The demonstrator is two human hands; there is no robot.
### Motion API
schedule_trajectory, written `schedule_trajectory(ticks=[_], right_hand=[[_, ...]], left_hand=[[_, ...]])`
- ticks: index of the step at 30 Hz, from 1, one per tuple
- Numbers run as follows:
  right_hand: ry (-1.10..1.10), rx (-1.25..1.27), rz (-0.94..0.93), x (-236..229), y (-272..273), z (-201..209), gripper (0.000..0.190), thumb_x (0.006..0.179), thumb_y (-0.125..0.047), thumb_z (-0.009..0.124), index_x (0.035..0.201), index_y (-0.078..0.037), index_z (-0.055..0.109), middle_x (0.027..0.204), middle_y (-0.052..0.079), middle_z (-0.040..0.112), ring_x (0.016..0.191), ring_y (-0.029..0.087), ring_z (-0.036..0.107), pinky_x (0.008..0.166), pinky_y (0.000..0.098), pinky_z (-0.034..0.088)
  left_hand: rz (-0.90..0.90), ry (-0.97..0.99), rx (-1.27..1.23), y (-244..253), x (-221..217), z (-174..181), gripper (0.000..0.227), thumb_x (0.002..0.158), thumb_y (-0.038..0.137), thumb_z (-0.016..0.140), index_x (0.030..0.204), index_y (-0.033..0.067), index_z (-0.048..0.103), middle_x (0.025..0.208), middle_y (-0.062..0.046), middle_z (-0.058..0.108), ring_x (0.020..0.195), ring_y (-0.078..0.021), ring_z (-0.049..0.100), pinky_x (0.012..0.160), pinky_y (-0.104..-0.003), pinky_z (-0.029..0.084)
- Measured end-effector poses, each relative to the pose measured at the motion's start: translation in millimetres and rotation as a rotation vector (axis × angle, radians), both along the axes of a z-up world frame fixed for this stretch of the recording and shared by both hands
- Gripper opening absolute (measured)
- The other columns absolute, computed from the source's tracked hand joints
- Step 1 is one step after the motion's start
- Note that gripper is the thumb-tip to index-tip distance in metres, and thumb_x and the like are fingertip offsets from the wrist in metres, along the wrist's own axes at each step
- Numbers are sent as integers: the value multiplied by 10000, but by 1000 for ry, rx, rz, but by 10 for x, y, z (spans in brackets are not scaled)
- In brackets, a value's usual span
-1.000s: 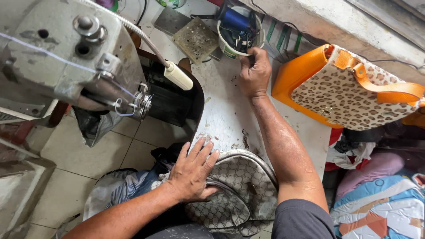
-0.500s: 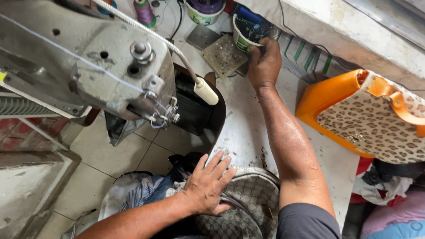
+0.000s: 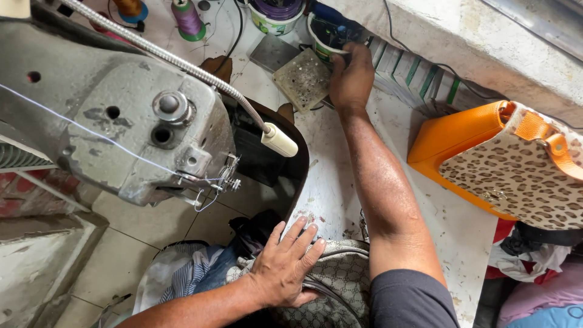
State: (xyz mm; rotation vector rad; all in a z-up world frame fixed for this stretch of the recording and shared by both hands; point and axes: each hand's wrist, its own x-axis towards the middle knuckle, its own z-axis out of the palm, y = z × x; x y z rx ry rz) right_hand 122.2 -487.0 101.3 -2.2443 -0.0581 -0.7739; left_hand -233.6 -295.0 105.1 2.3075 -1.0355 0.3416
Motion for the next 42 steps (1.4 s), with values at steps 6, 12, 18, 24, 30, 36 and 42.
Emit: schedule_trajectory(ticks=[6, 12, 18, 24, 30, 36, 42], right_hand=[[46, -81, 13, 4, 6, 99, 242, 916, -80, 719, 1152, -110, 671, 1114, 151, 692, 961, 319, 690, 794, 450, 566], [163, -69, 80, -96, -17, 260, 423, 913, 0, 601, 1328, -82, 605, 1233, 192, 660, 1039, 344, 669, 848, 469, 566], [241, -98, 64, -228, 52, 441, 594, 900, 4, 647, 1457, -130, 492, 1296, 201, 630, 934, 296, 698, 774, 475, 616], [244, -177, 29, -238, 56, 419, 592, 892, -65, 709, 1439, -169, 507, 1274, 175, 640, 877, 271, 705, 720, 476, 603], [264, -178, 21, -218, 53, 449, 588, 890, -96, 725, 1433, -180, 516, 1295, 171, 625, 894, 302, 703, 754, 507, 575], [296, -163, 9, -223, 52, 445, 566, 888, -114, 721, 1418, -193, 539, 1275, 168, 633, 904, 297, 693, 747, 491, 582], [295, -166, 18, -237, 55, 470, 563, 890, -121, 710, 1419, -191, 531, 1253, 167, 636, 913, 304, 693, 751, 506, 570]], left_hand=[[2, -4, 8, 2, -15, -24, 995, 750, 719, 762, 1431, 56, 468, 1439, -287, 557, 1372, -520, 497, 1040, -706, 394], [-2, 1, 2, -6, -33, -46, 1037, 736, 729, 788, 1445, 56, 441, 1438, -289, 556, 1378, -522, 494, 1046, -713, 391], [11, -7, -19, 1, -38, -34, 1008, 779, 739, 730, 1458, 57, 430, 1430, -287, 569, 1377, -521, 503, 1049, -711, 397], [13, -15, -15, -8, -37, -12, 989, 787, 745, 720, 1440, 53, 452, 1427, -286, 569, 1380, -518, 496, 1057, -709, 390], [13, -10, -15, -1, -45, -43, 1002, 774, 745, 733, 1446, 57, 451, 1433, -286, 567, 1382, -520, 496, 1062, -712, 385], [15, -13, -18, -6, -42, -41, 1000, 788, 741, 721, 1462, 61, 431, 1440, -283, 564, 1386, -518, 499, 1061, -706, 387], [17, -22, -27, -6, -30, -3, 959, 801, 729, 707, 1433, 52, 459, 1422, -285, 576, 1368, -520, 514, 1045, -701, 399]])
